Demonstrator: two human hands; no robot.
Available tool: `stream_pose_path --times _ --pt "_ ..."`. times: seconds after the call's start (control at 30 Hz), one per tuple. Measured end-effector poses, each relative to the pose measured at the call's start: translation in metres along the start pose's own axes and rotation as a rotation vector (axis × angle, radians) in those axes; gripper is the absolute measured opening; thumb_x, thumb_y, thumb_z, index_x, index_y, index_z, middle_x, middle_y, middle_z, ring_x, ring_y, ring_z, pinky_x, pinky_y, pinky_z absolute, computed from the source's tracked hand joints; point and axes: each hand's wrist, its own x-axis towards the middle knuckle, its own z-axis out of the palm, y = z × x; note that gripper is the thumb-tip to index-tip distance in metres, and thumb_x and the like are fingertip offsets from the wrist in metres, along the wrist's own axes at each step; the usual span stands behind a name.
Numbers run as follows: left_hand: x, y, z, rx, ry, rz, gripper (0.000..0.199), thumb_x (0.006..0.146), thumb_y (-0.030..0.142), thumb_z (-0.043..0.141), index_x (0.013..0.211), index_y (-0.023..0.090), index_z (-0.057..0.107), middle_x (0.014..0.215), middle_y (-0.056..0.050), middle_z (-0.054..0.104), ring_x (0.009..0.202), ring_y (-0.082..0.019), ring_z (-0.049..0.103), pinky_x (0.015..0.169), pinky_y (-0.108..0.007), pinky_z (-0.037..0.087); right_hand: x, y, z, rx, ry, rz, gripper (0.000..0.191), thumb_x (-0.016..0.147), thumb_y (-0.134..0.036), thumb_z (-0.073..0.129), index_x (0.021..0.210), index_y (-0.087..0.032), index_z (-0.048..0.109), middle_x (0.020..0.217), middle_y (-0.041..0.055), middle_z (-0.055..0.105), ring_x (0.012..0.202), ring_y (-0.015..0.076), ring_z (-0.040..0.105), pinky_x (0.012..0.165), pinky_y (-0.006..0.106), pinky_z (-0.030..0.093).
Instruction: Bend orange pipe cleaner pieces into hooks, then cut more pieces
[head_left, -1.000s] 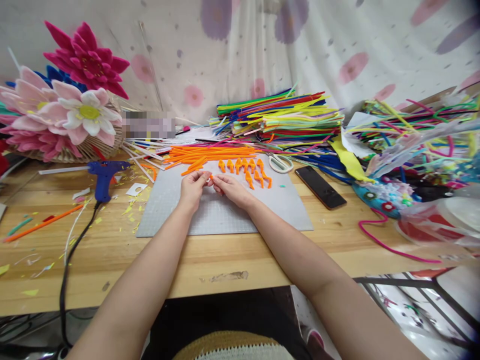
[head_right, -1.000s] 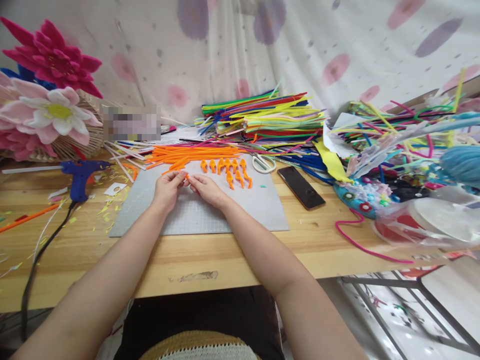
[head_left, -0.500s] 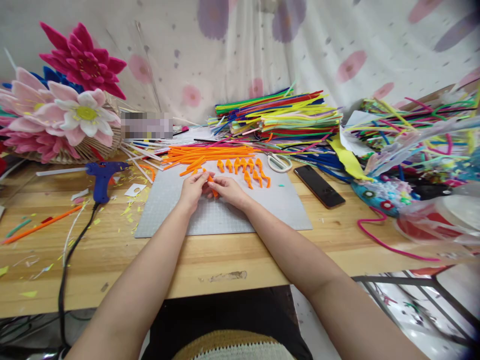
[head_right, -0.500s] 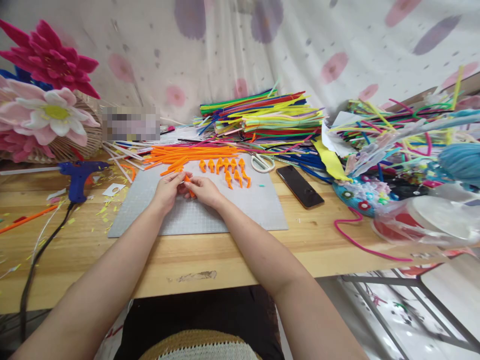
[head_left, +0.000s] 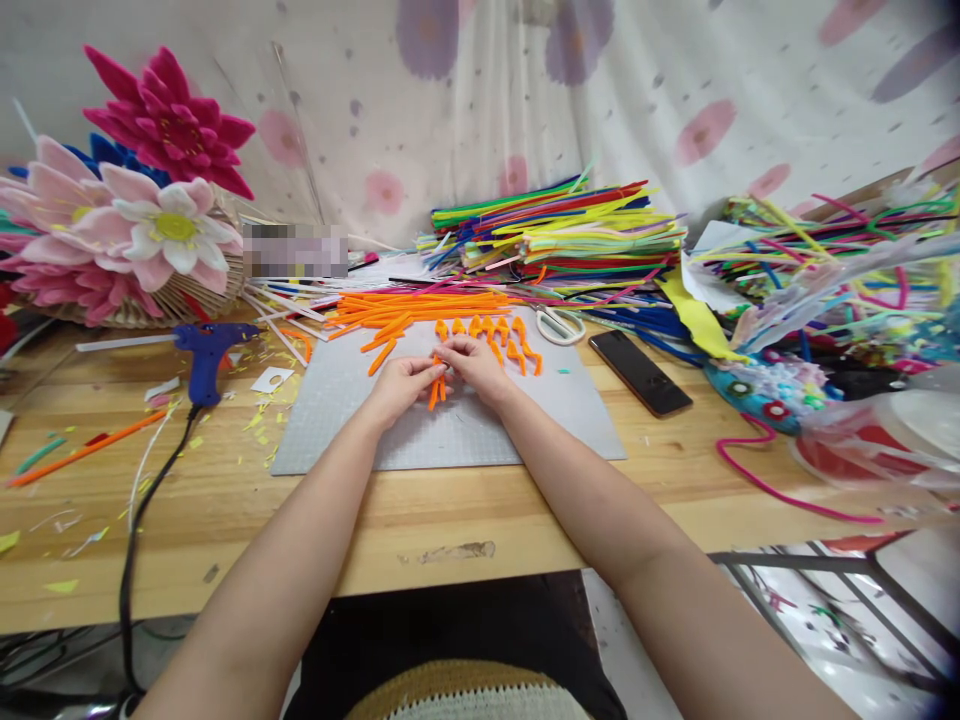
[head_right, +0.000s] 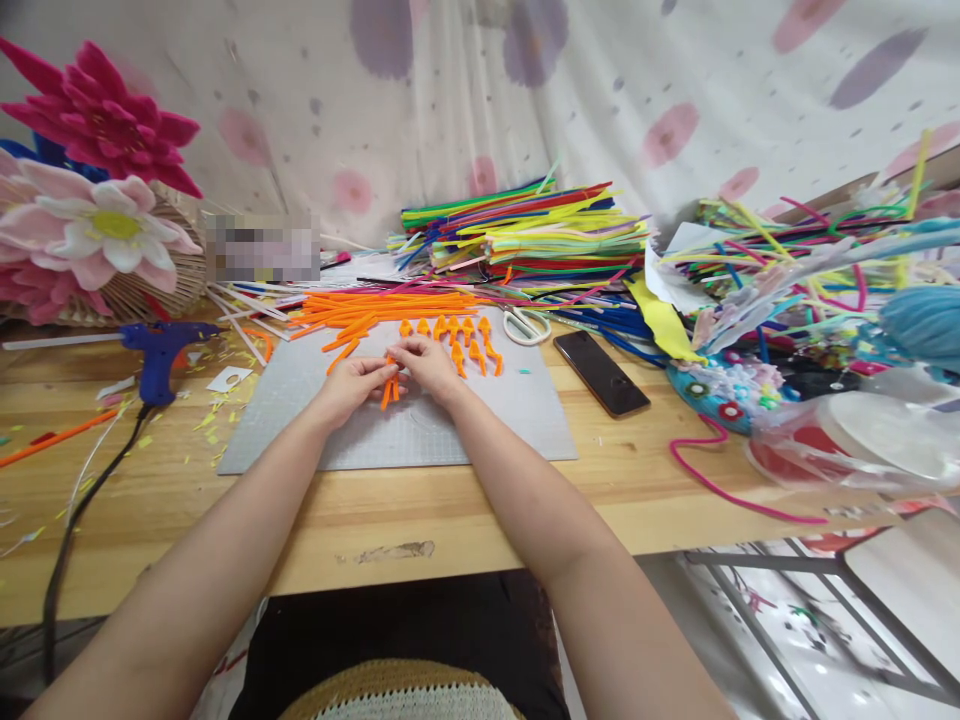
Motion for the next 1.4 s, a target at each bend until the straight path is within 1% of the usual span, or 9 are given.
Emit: stream_pose_path --times 0.07,0.17,0.37,0.5,0.6,0.77,0.93,1.13,1.4 --pt "0.0 0.001 0.0 -0.028 -0.042 0.017 0.039 0.053 0.044 0.076 0.077 0.014 0.068 0.073 -0.007 0.069 0.062 -0.017 0.064 0.059 -0.028 0.05 0.001 -0.001 0.0 0.009 0.077 -0.036 0.026 0.066 -0.041 0.06 0.064 -0.017 0.052 0.062 -0.0028 0.048 0.055 0.0072 0.04 0.048 0.021 0.029" --pt "0.001 -0.001 -0.002 -0.007 -0.071 0.055 0.036 0.053 0.039 0.076 0.078 0.015 0.069 0.072 -0.006 0.068 0.062 -0.015 0.063 0.061 -0.028 0.049 0.001 -0.002 0.0 0.013 0.07 -0.04 0.027 0.067 -0.043 0.059 0.065 -0.018 0.049 0.06 -0.0035 0.046 0.055 0.0072 0.04 0.048 0.021 0.03" --pt "0.009 -0.012 -0.01 0.352 0.071 0.276 0.014 0.063 0.029 0.068 0.071 0.017 0.071 0.057 0.001 0.062 0.048 -0.009 0.051 0.049 -0.021 0.039 0.002 0.003 0.001 0.021 -0.015 0.024 0.03 0.068 -0.047 0.059 0.071 -0.019 0.051 0.057 -0.0055 0.045 0.047 0.0059 0.037 0.044 0.021 0.029" --pt "0.009 -0.014 -0.013 0.507 0.128 0.318 0.013 0.068 0.029 0.062 0.07 0.02 0.072 0.054 0.001 0.062 0.049 -0.011 0.051 0.048 -0.021 0.036 0.003 0.006 0.002 0.064 0.019 0.033 0.029 0.068 -0.046 0.061 0.07 -0.018 0.052 0.058 -0.0049 0.047 0.048 0.0062 0.041 0.046 0.021 0.034" --pt "0.008 -0.012 -0.011 0.517 0.173 0.302 0.013 0.067 0.029 0.063 0.073 0.022 0.073 0.06 0.0 0.066 0.053 -0.012 0.054 0.05 -0.022 0.038 0.002 0.006 0.004 0.135 0.068 0.036 0.029 0.067 -0.045 0.062 0.068 -0.018 0.053 0.057 -0.0044 0.049 0.05 0.0066 0.044 0.051 0.021 0.038" --pt "0.007 -0.007 -0.005 0.268 0.06 0.158 0.019 0.059 0.029 0.07 0.074 0.017 0.072 0.065 -0.002 0.068 0.055 -0.012 0.056 0.056 -0.024 0.043 0.001 0.003 0.005 0.184 0.12 0.06 0.03 0.065 -0.045 0.064 0.068 -0.017 0.053 0.055 -0.0042 0.05 0.052 0.0072 0.046 0.053 0.022 0.041" --pt "0.006 -0.004 -0.002 0.145 0.101 0.044 0.027 0.053 0.026 0.075 0.075 0.013 0.069 0.064 -0.004 0.067 0.053 -0.013 0.057 0.055 -0.026 0.046 0.001 0.003 0.004 0.258 0.104 0.06 0.028 0.063 -0.041 0.066 0.071 -0.016 0.054 0.061 -0.0042 0.051 0.055 0.0063 0.047 0.056 0.021 0.042" --pt "0.005 -0.003 -0.003 0.166 0.245 0.127 0.071 0.059 0.017 0.072 0.124 0.013 0.045 0.062 0.0 0.066 0.053 -0.012 0.06 0.055 -0.023 0.047 -0.001 0.001 0.002 0.222 -0.098 0.086 0.031 0.052 -0.032 0.072 0.072 -0.017 0.053 0.067 -0.0043 0.055 0.058 0.0071 0.05 0.054 0.021 0.039" --pt "0.001 0.002 0.007 0.058 0.209 -0.017 0.076 0.064 0.007 0.066 0.134 0.01 0.035 0.072 -0.002 0.069 0.068 -0.015 0.066 0.063 -0.027 0.053 0.002 0.003 0.005 0.219 0.139 0.082 0.031 0.05 -0.03 0.07 0.068 -0.018 0.048 0.057 -0.0071 0.05 0.05 0.0055 0.043 0.05 0.022 0.034"
